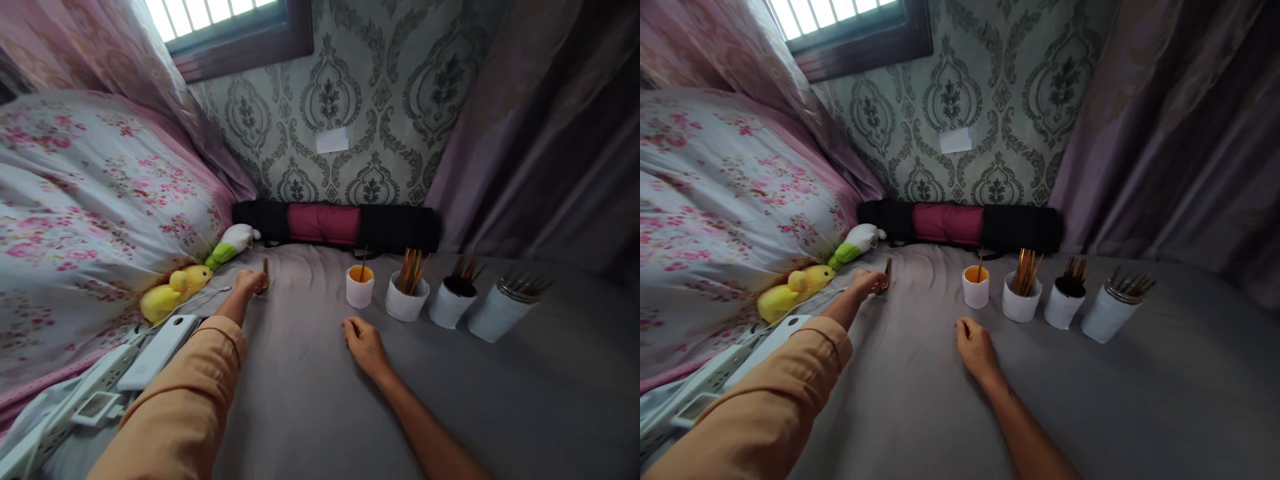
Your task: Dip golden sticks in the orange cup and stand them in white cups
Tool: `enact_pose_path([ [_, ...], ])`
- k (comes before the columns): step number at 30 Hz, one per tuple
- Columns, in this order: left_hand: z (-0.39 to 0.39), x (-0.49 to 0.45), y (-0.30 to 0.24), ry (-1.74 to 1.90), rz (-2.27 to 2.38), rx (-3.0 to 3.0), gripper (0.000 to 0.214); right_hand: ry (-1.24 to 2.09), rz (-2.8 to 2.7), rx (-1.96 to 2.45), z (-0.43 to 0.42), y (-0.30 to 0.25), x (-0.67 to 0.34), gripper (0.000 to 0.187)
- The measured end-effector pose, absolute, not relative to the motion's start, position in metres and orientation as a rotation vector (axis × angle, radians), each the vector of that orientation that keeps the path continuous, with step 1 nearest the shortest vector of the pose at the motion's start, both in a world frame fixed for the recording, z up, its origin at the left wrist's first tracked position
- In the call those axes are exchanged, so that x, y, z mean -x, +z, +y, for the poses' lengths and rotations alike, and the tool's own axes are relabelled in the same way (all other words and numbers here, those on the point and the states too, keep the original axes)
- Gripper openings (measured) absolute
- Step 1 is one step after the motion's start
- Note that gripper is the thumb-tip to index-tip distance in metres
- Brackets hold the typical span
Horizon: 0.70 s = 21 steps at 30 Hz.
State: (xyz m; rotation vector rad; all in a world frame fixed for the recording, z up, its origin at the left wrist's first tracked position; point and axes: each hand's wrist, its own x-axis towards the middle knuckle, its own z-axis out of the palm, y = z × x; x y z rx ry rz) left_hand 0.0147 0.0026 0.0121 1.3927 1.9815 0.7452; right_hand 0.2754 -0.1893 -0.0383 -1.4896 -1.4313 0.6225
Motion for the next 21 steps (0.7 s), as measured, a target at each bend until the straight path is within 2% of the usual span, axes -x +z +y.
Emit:
enact_pose_path([
  [10, -0.015, -0.039, 0.007, 1.064, 1.584, -0.865, 0.009, 0.625, -1.417, 1.493, -0.189, -0.041, -0.275, 0.032],
  [21, -0.027, -0.048, -0.001, 1.122, 1.376, -0.643, 0.016, 0.627, -1.426, 1.493, -0.189, -0.041, -0.276, 0.031],
])
